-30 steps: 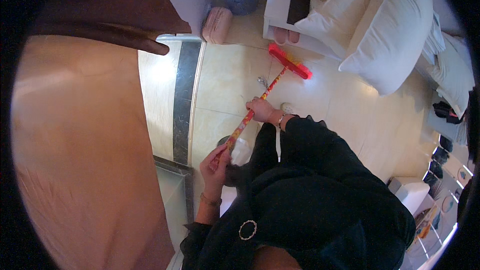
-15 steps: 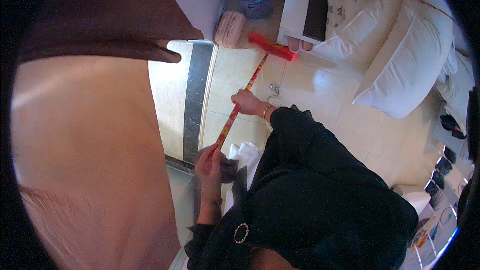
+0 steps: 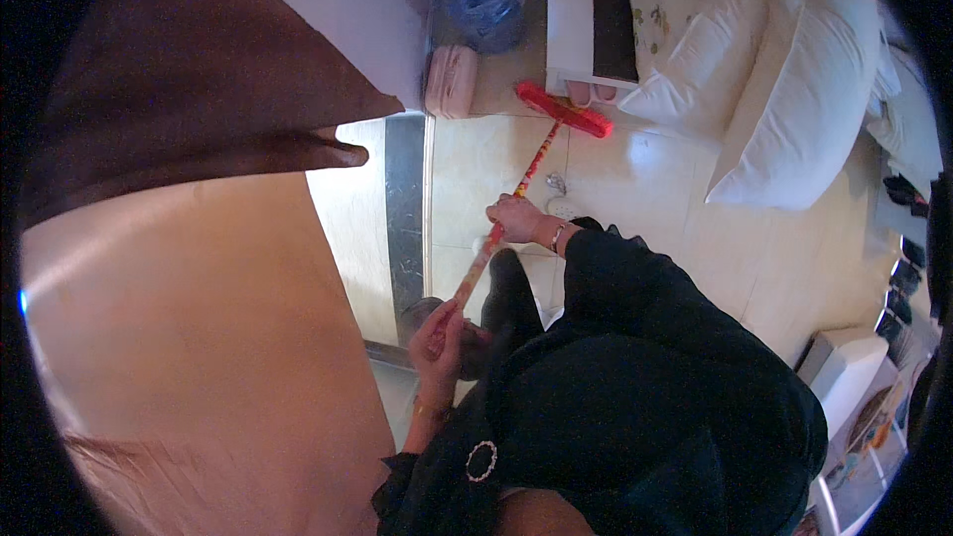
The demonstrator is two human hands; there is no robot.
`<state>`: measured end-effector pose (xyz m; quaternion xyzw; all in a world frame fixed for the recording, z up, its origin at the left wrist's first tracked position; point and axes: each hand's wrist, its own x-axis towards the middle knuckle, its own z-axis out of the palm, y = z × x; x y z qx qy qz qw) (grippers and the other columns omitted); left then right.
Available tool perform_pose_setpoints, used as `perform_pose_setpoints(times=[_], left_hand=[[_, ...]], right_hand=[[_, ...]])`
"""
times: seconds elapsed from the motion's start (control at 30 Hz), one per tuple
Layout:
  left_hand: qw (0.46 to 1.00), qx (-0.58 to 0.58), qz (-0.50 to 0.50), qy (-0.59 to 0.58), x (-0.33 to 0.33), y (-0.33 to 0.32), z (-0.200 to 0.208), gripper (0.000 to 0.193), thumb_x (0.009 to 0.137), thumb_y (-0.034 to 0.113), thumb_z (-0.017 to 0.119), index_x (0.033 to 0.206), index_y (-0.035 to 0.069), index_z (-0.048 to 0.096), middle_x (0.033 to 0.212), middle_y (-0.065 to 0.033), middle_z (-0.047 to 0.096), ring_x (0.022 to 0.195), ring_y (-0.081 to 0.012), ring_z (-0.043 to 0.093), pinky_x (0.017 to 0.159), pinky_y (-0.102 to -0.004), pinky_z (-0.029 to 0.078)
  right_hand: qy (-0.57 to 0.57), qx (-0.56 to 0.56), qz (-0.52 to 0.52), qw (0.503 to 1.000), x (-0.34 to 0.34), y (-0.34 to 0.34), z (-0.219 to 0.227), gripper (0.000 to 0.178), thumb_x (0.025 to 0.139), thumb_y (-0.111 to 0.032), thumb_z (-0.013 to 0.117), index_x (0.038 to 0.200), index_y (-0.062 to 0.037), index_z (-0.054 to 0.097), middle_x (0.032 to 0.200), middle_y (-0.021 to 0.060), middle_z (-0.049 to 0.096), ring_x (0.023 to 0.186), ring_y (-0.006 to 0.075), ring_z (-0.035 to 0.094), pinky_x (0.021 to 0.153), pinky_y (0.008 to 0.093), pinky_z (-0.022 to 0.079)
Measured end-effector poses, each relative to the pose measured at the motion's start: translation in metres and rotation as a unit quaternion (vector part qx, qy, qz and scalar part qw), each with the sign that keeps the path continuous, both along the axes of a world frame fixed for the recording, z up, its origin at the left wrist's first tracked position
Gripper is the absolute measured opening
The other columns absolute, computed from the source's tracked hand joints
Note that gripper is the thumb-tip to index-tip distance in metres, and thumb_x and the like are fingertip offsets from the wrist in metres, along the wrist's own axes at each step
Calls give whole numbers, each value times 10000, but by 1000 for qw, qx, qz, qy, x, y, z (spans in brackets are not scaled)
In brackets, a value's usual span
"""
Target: The person sweeps a tiled floor using a red broom with a patterned handle. They move around furniture and collect debris into a pile, then transfer the debris into a dustpan held in the other hand.
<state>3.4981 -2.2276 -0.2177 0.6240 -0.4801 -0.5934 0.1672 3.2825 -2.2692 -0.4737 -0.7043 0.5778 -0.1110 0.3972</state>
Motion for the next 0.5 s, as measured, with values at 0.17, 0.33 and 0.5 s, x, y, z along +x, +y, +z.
perform_pose_setpoints(times=[0.17, 0.33, 0.5], left_hand=[[997, -37, -65, -37, 61, -15, 10, 256, 960, 78, 668, 1188, -38, 671, 1021, -84, 713, 885, -110, 649, 783, -232, 514], [987, 14, -149, -67, 141, -27, 56, 300, 951, 72, 683, 1229, -33, 644, 1073, -98, 704, 934, -109, 644, 792, -232, 513], [957, -150, -222, 107, 175, -55, -26, 247, 935, 30, 685, 1176, -25, 679, 991, -85, 716, 875, -117, 669, 758, -229, 518]], right_hand=[[-57, -5, -9, 998, 72, -1, -7, 143, 768, -166, 696, 862, -84, 627, 813, 137, 643, 900, 352, 621, 749, 478, 518], [-56, -57, -88, 993, 137, 10, 22, 135, 761, -159, 695, 831, -81, 610, 800, 128, 638, 888, 348, 621, 742, 474, 522], [44, -44, -159, 985, 139, 27, 6, 137, 741, -147, 701, 834, -87, 622, 812, 128, 649, 897, 353, 628, 767, 474, 530]])
